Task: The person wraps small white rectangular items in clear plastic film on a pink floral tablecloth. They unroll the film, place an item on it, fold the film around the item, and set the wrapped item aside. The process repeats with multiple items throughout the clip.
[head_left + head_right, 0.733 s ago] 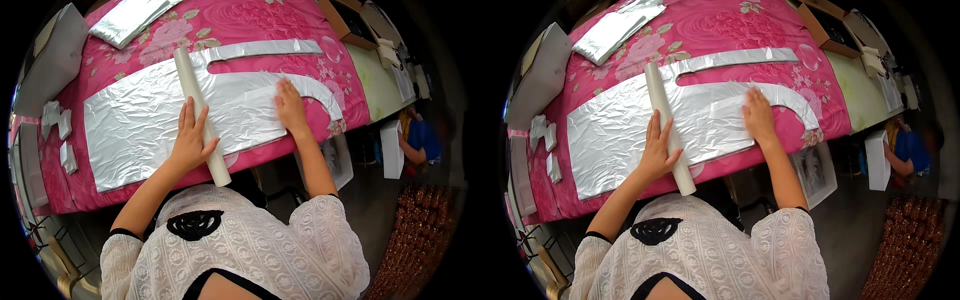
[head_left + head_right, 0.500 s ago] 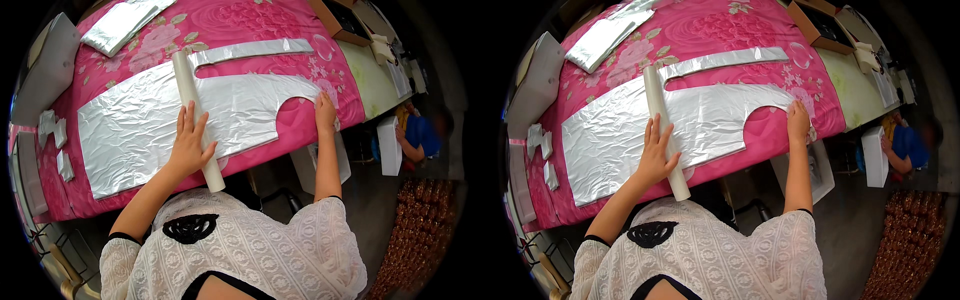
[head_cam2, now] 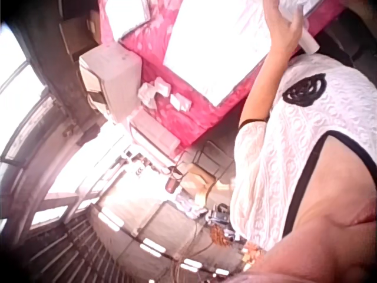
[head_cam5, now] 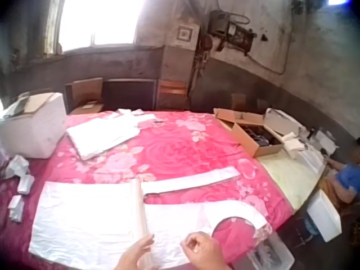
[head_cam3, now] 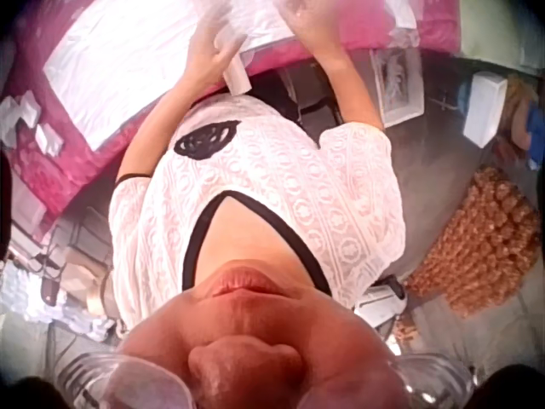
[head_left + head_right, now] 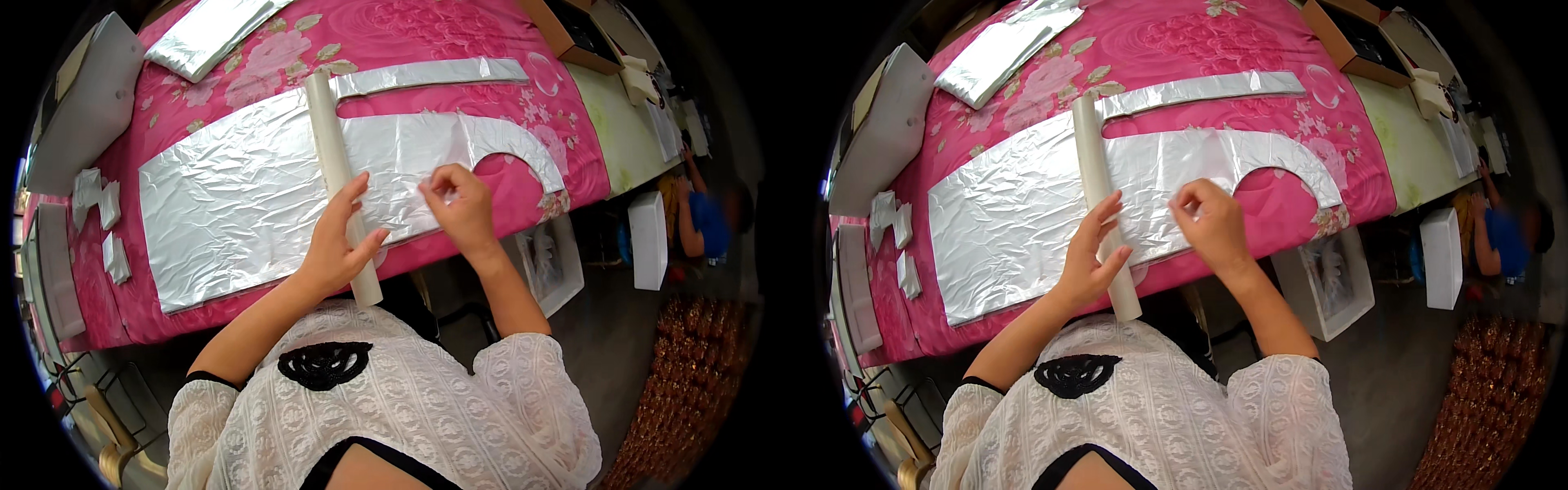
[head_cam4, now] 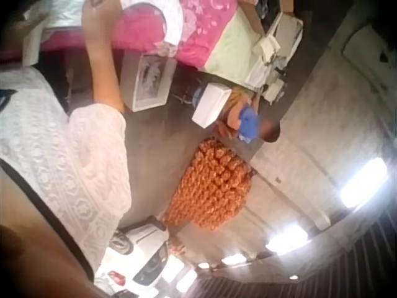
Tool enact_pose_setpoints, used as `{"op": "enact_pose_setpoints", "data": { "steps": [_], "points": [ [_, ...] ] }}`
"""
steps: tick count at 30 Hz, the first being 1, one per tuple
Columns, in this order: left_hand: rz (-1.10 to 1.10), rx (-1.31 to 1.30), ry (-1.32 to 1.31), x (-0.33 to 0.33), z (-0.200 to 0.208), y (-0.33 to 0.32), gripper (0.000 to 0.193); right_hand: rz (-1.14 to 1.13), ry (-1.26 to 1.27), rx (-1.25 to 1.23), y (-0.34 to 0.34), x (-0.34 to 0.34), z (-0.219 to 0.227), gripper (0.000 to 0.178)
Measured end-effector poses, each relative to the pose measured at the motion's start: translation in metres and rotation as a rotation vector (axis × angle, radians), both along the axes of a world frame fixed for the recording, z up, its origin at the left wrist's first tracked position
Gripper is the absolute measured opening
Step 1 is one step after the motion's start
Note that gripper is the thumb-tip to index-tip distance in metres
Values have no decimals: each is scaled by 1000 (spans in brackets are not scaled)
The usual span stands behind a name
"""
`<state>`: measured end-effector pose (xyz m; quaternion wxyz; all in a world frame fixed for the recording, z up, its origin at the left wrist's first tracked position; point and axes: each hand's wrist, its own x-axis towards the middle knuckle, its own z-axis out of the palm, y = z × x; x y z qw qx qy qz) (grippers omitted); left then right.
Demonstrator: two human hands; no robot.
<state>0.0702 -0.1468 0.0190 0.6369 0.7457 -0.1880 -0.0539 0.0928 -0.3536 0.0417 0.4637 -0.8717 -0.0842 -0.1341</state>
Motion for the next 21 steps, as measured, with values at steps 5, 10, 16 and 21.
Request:
{"op": "enact_pose_setpoints", "data": {
  "steps": [5,10,16,21],
  "points": [
    [8,-320,786,17,1,42,18,532,-91,13,77,-43,7,22],
    [172,-62,817,16,5,190,16,372,10,-175,73,-63,9,24],
    [498,249,766,-13,5,316,14,212,596,-477,68,-70,0,45],
    [560,951,-100,5,4,302,24,250,725,-375,69,-75,-12,44]
  ]
}}
